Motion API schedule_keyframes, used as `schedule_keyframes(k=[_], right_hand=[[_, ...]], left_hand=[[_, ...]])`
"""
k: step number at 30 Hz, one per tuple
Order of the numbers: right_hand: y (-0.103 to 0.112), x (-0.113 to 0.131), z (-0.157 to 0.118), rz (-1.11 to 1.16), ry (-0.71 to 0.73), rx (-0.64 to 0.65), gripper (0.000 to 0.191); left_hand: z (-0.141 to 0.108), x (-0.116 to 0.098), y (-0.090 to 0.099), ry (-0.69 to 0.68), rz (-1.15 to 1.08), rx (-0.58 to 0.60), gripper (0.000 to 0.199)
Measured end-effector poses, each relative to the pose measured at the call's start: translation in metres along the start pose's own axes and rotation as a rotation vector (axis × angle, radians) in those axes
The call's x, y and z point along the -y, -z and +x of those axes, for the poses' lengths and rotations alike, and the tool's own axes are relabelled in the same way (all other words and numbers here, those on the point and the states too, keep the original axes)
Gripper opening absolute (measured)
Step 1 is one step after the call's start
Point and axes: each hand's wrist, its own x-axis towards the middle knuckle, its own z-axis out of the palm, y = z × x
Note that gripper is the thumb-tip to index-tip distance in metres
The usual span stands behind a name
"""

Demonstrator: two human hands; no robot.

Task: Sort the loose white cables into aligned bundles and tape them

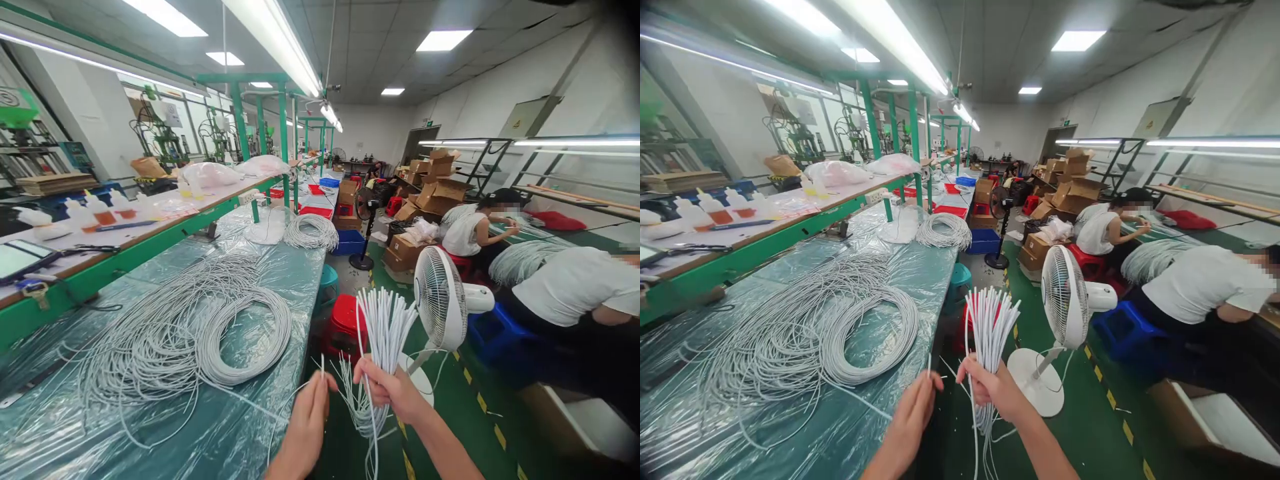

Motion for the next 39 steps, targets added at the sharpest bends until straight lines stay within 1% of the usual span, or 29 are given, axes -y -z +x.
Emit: schedule_keyframes(k=[1, 2, 4, 6, 8, 12, 15, 18, 19, 21, 24, 26, 28, 30, 32, 34, 36, 39], right_hand=[[-0.003, -0.003, 0.0, -0.026, -0.014, 0.051, 0.049], [-0.006, -0.005, 0.0, -0.049, -0.025, 0.098, 0.05], [-0.009, -0.01, 0.0, -0.085, -0.042, 0.168, 0.053], [-0.009, -0.013, 0.0, -0.108, -0.051, 0.193, 0.054], [-0.008, -0.016, -0.001, -0.123, -0.072, 0.197, 0.055], [-0.008, -0.019, -0.002, -0.142, -0.133, 0.237, 0.057], [-0.011, -0.022, -0.001, -0.117, -0.126, 0.217, 0.056], [-0.015, -0.025, 0.001, -0.086, -0.119, 0.201, 0.055], [-0.017, -0.026, 0.002, -0.075, -0.118, 0.197, 0.055], [-0.022, -0.026, 0.004, -0.039, -0.117, 0.177, 0.054], [-0.03, -0.024, 0.007, 0.062, -0.119, 0.11, 0.053], [-0.035, -0.022, 0.009, 0.127, -0.101, 0.064, 0.052], [-0.039, -0.021, 0.01, 0.169, -0.066, 0.021, 0.051], [-0.041, -0.02, 0.011, 0.189, -0.036, -0.009, 0.049], [-0.043, -0.022, 0.013, 0.192, -0.01, -0.027, 0.049], [-0.044, -0.023, 0.015, 0.183, 0.012, -0.037, 0.048], [-0.045, -0.025, 0.017, 0.173, 0.023, -0.048, 0.048], [-0.048, -0.026, 0.018, 0.148, 0.019, -0.078, 0.054]], left_hand=[[0.013, -0.013, -0.002, -0.013, -0.034, -0.04, 0.05], [0.024, -0.025, -0.004, -0.006, -0.078, -0.037, 0.052], [0.042, -0.045, -0.009, 0.026, -0.178, 0.019, 0.052], [0.051, -0.06, -0.014, 0.043, -0.275, 0.071, 0.048], [0.053, -0.07, -0.019, 0.034, -0.338, 0.085, 0.043], [0.053, -0.077, -0.023, 0.046, -0.367, 0.09, 0.039], [0.052, -0.075, -0.024, 0.082, -0.406, 0.096, 0.035], [0.05, -0.072, -0.026, 0.069, -0.461, 0.084, 0.031], [0.049, -0.071, -0.027, 0.057, -0.473, 0.057, 0.031], [0.05, -0.069, -0.028, 0.025, -0.492, -0.05, 0.034], [0.054, -0.066, -0.025, -0.026, -0.533, -0.291, 0.042], [0.056, -0.066, -0.019, -0.07, -0.567, -0.418, 0.044], [0.056, -0.068, -0.014, -0.119, -0.585, -0.461, 0.043], [0.051, -0.07, -0.01, -0.134, -0.557, -0.419, 0.042], [0.044, -0.072, -0.008, -0.108, -0.463, -0.315, 0.043], [0.035, -0.074, -0.01, -0.096, -0.3, -0.206, 0.044], [0.028, -0.076, -0.012, -0.134, -0.126, -0.118, 0.042], [0.022, -0.082, -0.014, -0.234, 0.13, -0.022, 0.033]])
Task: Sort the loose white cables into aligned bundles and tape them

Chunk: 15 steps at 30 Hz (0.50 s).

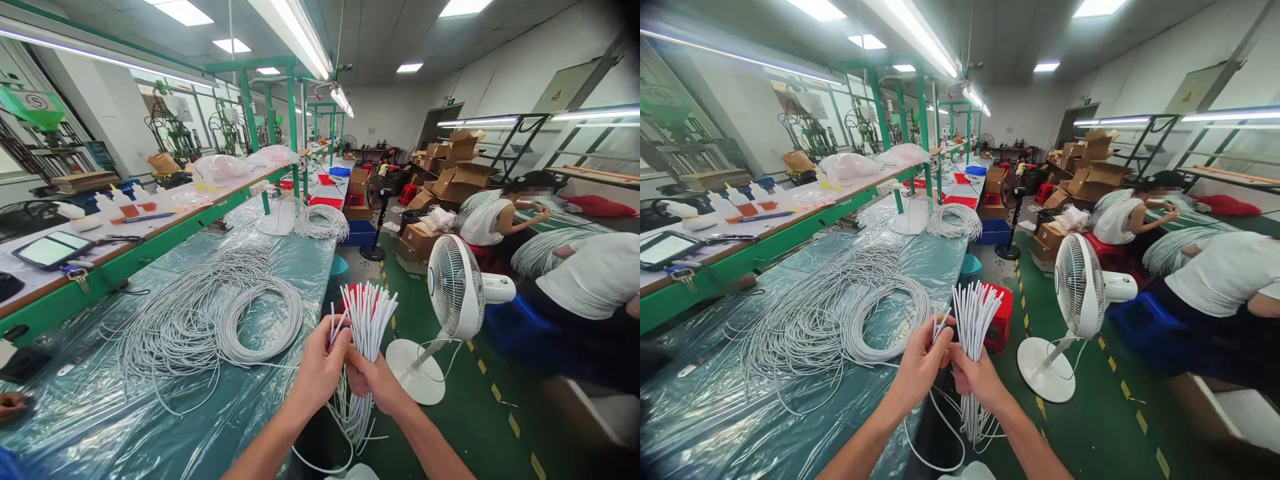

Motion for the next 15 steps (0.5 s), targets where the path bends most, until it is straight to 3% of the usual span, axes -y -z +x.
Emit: schedule_keyframes(k=[7, 15], right_hand=[[0.0005, 0.0, -0.0018, -0.082, 0.025, -0.046, 0.06], [0.0021, -0.003, -0.0018, -0.107, 0.012, -0.069, 0.051]], left_hand=[[0.005, -0.009, -0.0035, -0.082, 0.41, 0.112, 0.024], [0.0053, -0.0092, -0.0101, -0.094, 0.56, 0.055, 0.018]])
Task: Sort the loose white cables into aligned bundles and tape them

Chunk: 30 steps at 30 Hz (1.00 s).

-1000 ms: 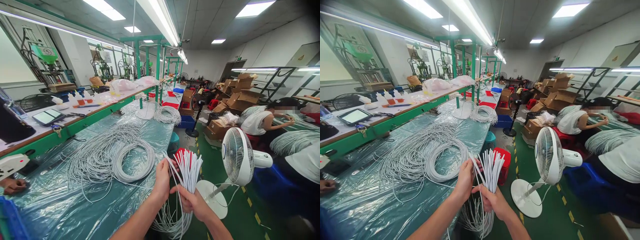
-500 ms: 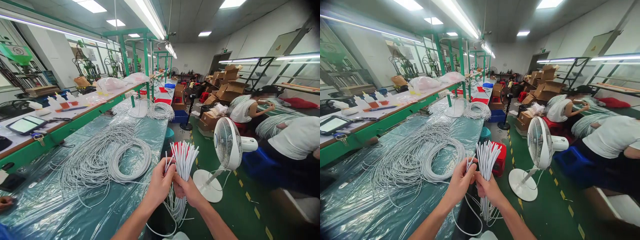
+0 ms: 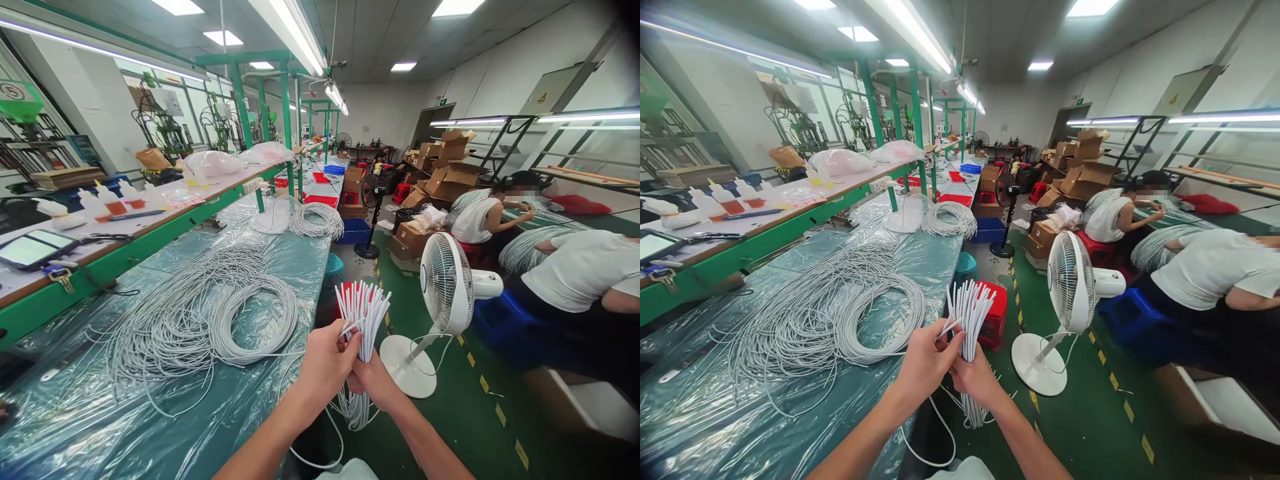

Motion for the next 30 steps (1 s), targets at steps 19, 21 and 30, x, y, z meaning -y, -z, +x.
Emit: schedule_keyframes(k=[19, 21, 30], right_hand=[[-0.013, 0.005, -0.006, -0.009, -0.007, 0.067, 0.058], [-0.016, 0.006, -0.008, -0.004, -0.031, 0.108, 0.058], [-0.026, -0.011, -0.013, -0.023, -0.084, 0.168, 0.064]], left_hand=[[0.001, 0.006, 0.027, 0.02, -0.265, 0.233, 0.01], [0.005, 0.005, 0.03, 0.02, -0.274, 0.125, 0.011], [0.038, 0.007, 0.051, -0.04, -0.184, -0.028, 0.015]])
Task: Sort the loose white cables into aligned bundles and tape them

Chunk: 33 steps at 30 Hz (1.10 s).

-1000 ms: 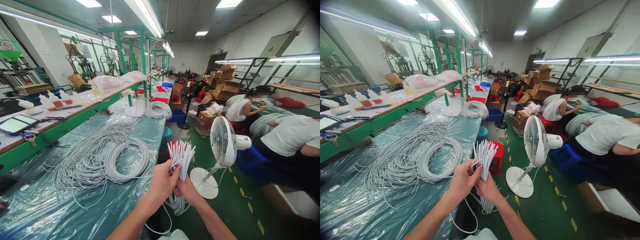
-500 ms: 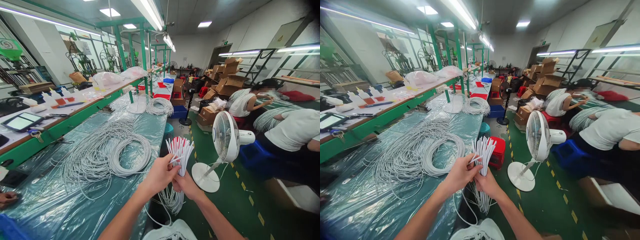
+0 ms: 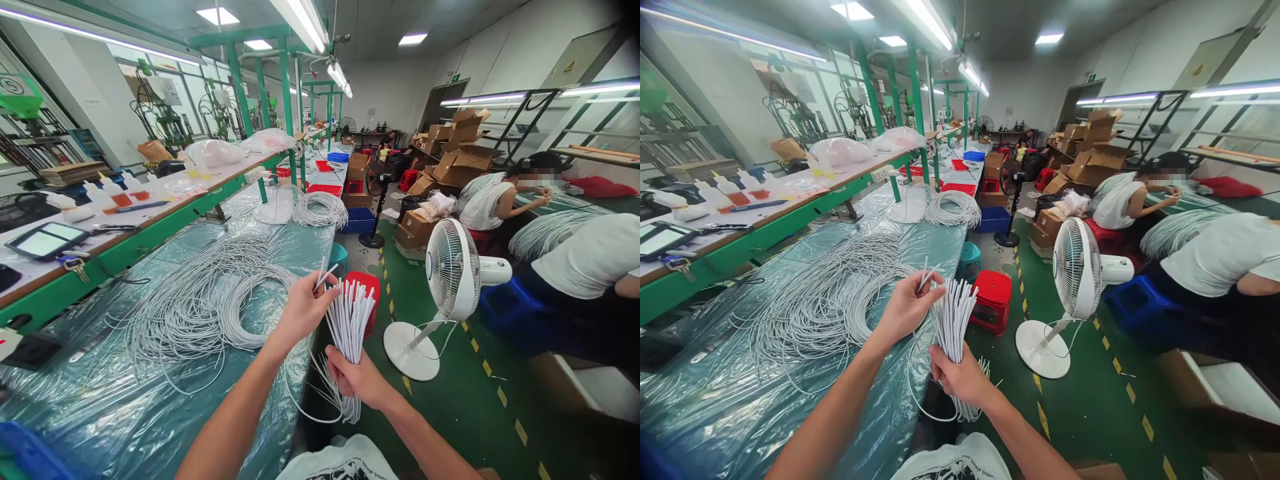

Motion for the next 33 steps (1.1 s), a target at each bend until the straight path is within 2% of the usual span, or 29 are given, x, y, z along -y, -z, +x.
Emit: schedule_keyframes(k=[2, 5, 9, 14, 18, 20, 25, 29, 31, 33], right_hand=[[-0.001, 0.0, 0.001, -0.008, -0.003, -0.025, 0.065], [0.0, 0.001, 0.002, 0.002, -0.025, -0.045, 0.063], [0.001, 0.003, 0.002, 0.027, -0.047, -0.044, 0.06], [0.001, 0.002, 0.002, 0.06, -0.076, -0.007, 0.061], [0.002, 0.002, 0.002, 0.082, -0.07, 0.03, 0.062], [0.001, 0.003, 0.0, 0.072, -0.078, 0.039, 0.063], [-0.004, 0.005, -0.005, 0.017, -0.097, 0.07, 0.062], [-0.004, 0.002, -0.003, 0.053, -0.047, -0.023, 0.065], [-0.001, 0.001, 0.0, 0.089, -0.026, -0.096, 0.066], [0.003, 0.003, 0.004, 0.116, -0.012, -0.144, 0.066]], left_hand=[[0.001, 0.003, 0.0, 0.006, 0.014, 0.051, 0.018], [-0.002, 0.005, -0.002, 0.005, 0.013, 0.067, 0.027], [-0.009, 0.001, -0.005, -0.057, 0.11, 0.106, 0.039], [-0.014, -0.009, -0.003, -0.071, 0.294, 0.174, 0.024], [-0.012, -0.011, -0.002, -0.004, 0.126, 0.216, 0.018], [-0.008, -0.009, -0.002, 0.004, 0.046, 0.184, 0.016], [0.004, -0.006, 0.008, -0.044, 0.034, -0.07, 0.018], [0.002, -0.004, 0.017, -0.04, -0.017, -0.072, 0.031], [-0.006, -0.002, 0.015, 0.014, -0.16, -0.083, 0.036], [-0.016, 0.002, 0.009, 0.115, -0.361, -0.043, 0.043]])
